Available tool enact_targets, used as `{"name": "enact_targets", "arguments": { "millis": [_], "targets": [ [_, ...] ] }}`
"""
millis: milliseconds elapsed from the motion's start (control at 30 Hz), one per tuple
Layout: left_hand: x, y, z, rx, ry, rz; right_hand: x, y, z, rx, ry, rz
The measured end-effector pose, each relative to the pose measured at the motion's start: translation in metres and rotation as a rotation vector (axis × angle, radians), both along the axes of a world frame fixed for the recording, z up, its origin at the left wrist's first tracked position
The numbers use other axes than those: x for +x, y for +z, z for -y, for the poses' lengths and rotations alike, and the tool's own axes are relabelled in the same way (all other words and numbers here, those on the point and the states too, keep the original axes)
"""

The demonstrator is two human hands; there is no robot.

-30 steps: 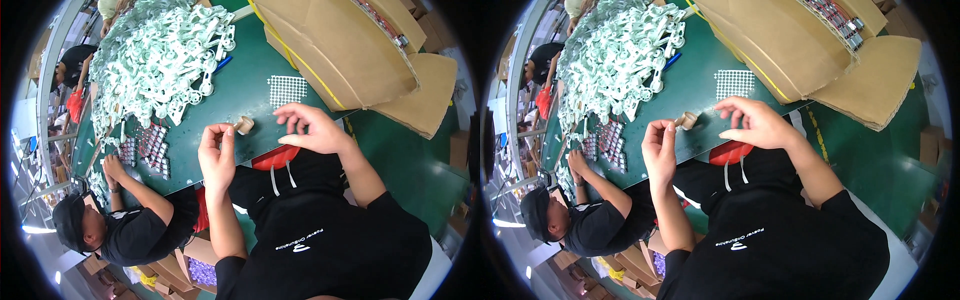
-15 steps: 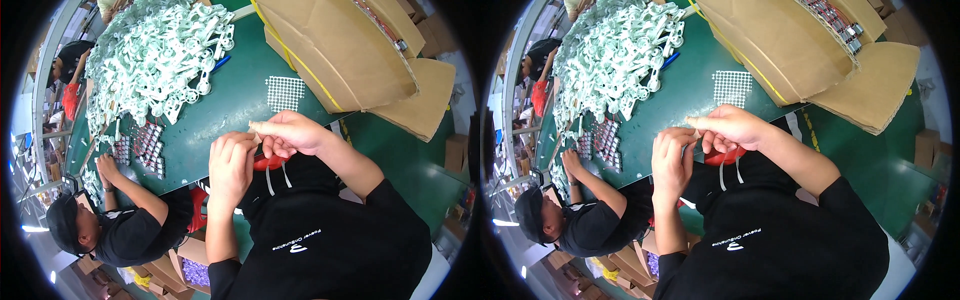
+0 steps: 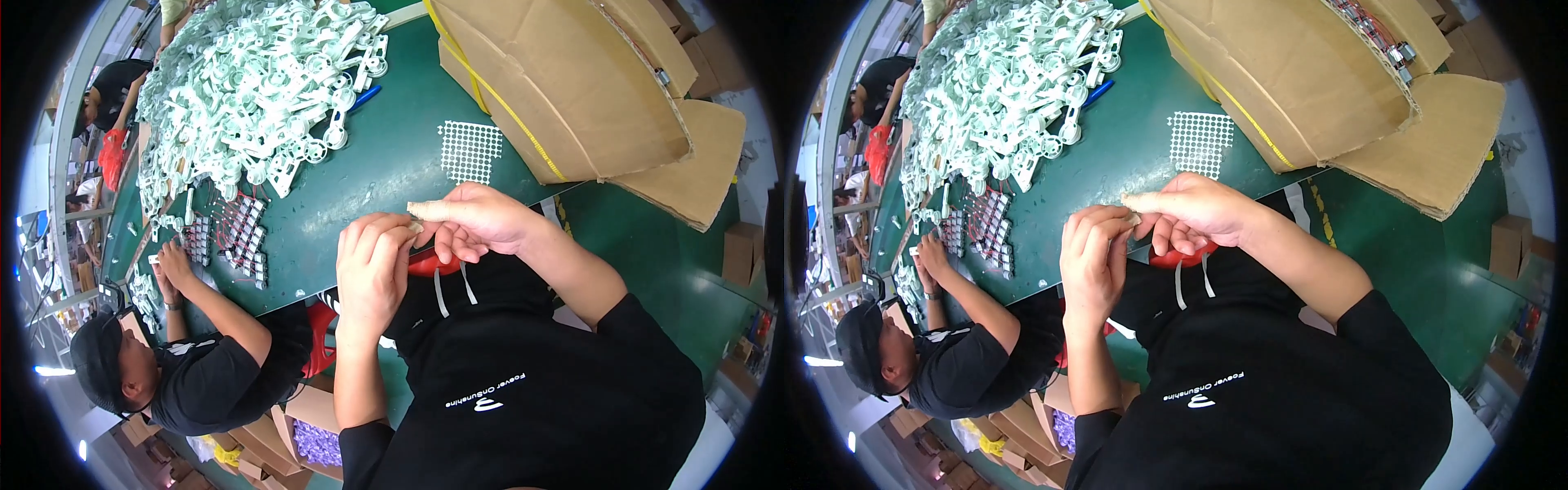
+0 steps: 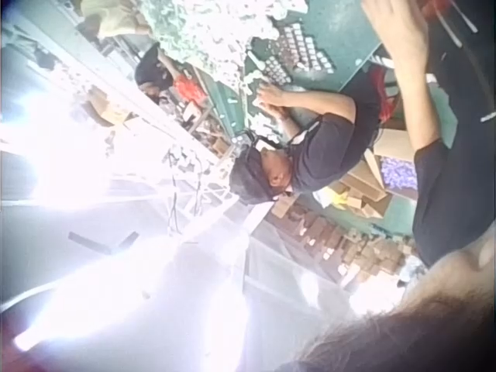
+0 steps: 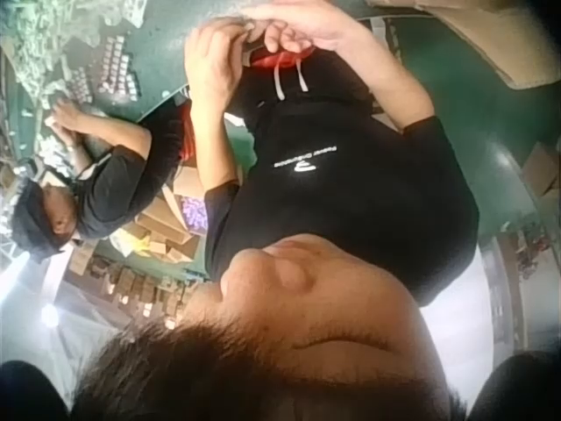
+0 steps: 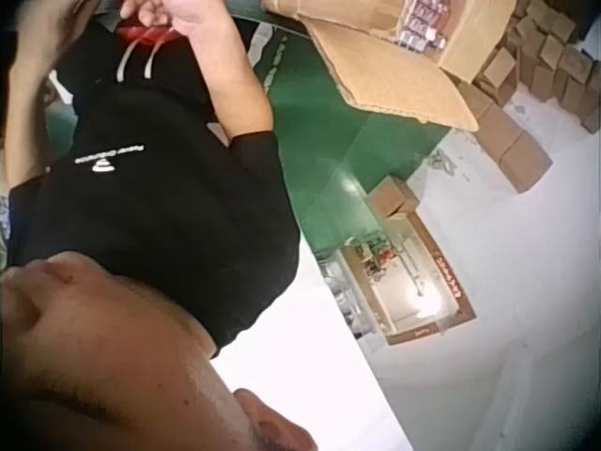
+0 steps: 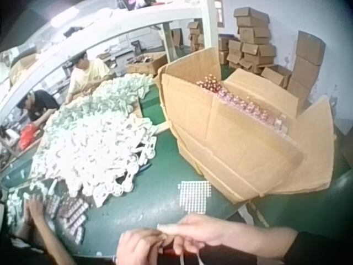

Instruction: The person assembles electronic components into white plastic housings by hand at an industrial workstation.

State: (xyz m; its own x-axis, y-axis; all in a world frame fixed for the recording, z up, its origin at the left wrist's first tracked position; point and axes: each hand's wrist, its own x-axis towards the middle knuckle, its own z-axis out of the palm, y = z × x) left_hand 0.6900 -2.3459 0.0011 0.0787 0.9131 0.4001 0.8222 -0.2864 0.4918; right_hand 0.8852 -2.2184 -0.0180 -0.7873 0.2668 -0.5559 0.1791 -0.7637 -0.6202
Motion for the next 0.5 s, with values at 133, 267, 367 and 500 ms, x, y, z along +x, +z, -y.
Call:
{"name": "enact_targets", "arguments": {
  "millis": [133, 267, 367, 500],
  "targets": [
    [0.000, -0.002, 0.004, -0.023, -0.026, 0.013, -0.003, 0.000, 0.000, 0.011, -0.002, 0.000],
    [0.004, 0.003, 0.004, -0.047, -0.004, -0.010, -0.004, -0.009, 0.003, 0.023, -0.019, -0.019],
    [0.000, 0.000, 0.007, -0.048, -0.003, 0.010, -0.006, -0.015, 0.009, -0.019, -0.049, -0.039],
    [-0.005, -0.014, 0.011, -0.064, -0.018, 0.493, -0.006, -0.011, 0.013, -0.037, -0.096, -0.074]
  ]
}}
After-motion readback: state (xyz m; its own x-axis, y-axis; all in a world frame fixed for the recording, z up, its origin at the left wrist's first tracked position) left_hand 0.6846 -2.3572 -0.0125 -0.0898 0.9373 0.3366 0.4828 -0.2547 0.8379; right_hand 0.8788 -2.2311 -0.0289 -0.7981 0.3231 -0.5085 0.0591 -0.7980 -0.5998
